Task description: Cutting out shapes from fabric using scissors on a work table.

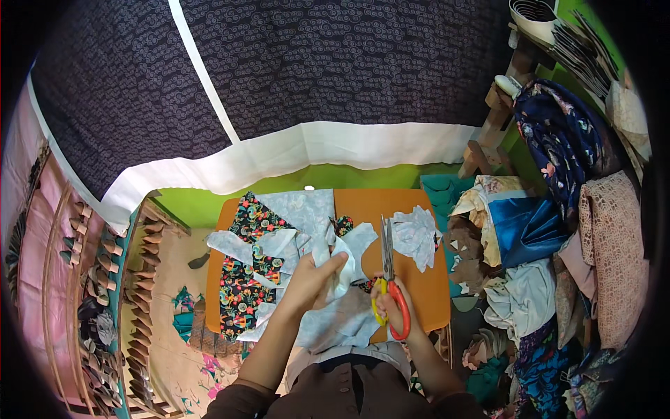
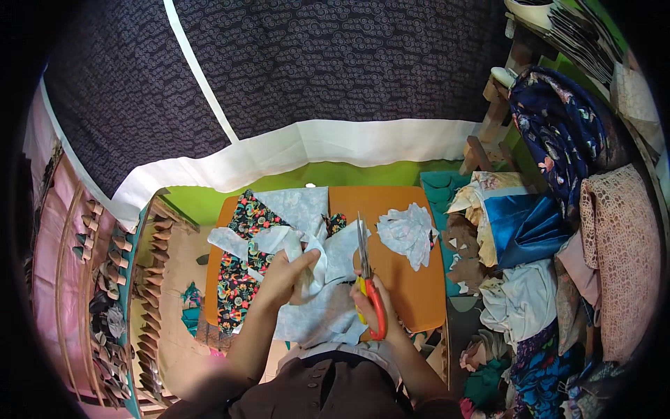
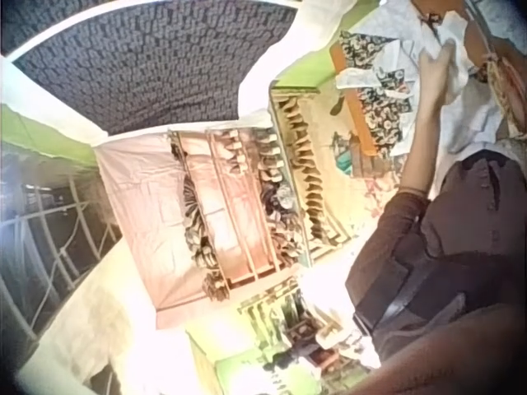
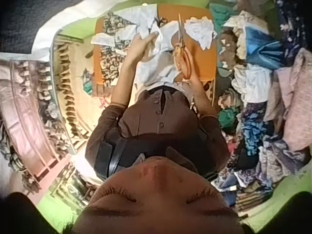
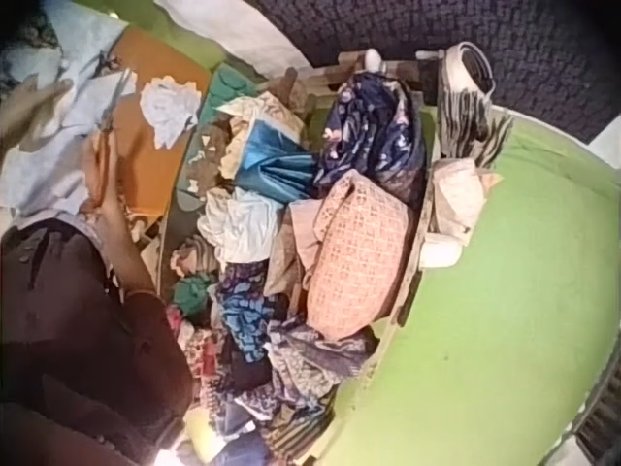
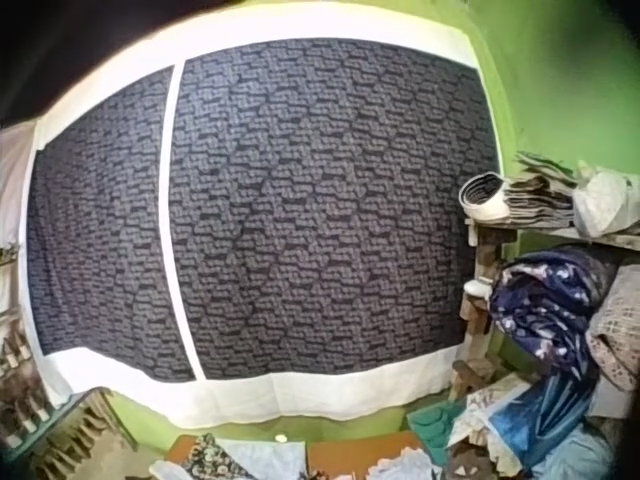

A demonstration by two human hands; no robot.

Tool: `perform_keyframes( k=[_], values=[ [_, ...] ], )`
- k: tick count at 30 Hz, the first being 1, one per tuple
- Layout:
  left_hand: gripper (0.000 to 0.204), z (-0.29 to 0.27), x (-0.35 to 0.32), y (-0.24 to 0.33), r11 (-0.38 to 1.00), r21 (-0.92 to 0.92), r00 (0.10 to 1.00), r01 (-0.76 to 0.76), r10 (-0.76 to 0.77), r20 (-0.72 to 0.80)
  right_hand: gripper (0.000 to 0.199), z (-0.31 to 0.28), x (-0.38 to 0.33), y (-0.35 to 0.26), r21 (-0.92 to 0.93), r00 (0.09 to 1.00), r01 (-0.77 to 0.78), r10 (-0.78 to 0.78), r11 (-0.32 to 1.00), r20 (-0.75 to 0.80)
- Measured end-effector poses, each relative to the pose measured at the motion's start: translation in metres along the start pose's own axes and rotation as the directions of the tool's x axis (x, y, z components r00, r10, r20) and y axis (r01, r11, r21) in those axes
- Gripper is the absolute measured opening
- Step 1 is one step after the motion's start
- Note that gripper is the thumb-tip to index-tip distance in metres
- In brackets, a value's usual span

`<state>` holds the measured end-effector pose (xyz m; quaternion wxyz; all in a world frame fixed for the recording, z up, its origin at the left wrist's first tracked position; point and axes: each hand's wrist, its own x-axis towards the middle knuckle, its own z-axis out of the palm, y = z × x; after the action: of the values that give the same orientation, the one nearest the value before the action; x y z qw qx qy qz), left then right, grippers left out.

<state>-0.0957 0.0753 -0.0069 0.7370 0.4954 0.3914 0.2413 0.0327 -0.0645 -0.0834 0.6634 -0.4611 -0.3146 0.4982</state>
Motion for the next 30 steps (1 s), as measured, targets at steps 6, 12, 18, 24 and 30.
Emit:
perform_keyframes(
  k=[6,12,18,24,30],
  values=[
    [0.014,-0.006,0.001,-0.022,0.977,-0.211,0.999,0.028,-0.019,0.044,0.052,0.02,0.028,0.027,-0.033,0.987,0.044,-0.049,0.998,-0.151],
    [0.026,-0.027,0.014,-0.049,0.833,0.406,0.925,-0.376,0.364,0.111,0.054,0.025,0.05,0.022,0.118,0.996,-0.09,0.087,0.989,0.026],
    [0.021,-0.051,0.018,-0.038,0.551,0.656,0.853,-0.516,0.402,0.334,0.044,0.022,0.064,0.013,-0.081,0.989,-0.114,0.121,0.99,0.089],
    [0.027,-0.049,0.017,-0.021,0.59,0.774,0.966,-0.229,0.238,0.104,0.043,0.02,0.07,0.012,-0.124,0.994,-0.104,0.105,0.987,0.006],
    [0.021,-0.072,0.043,-0.049,0.955,0.265,0.987,-0.133,0.152,-0.053,0.038,0.015,0.047,0.032,-0.068,0.976,-0.213,0.21,0.975,-0.053]
  ],
)
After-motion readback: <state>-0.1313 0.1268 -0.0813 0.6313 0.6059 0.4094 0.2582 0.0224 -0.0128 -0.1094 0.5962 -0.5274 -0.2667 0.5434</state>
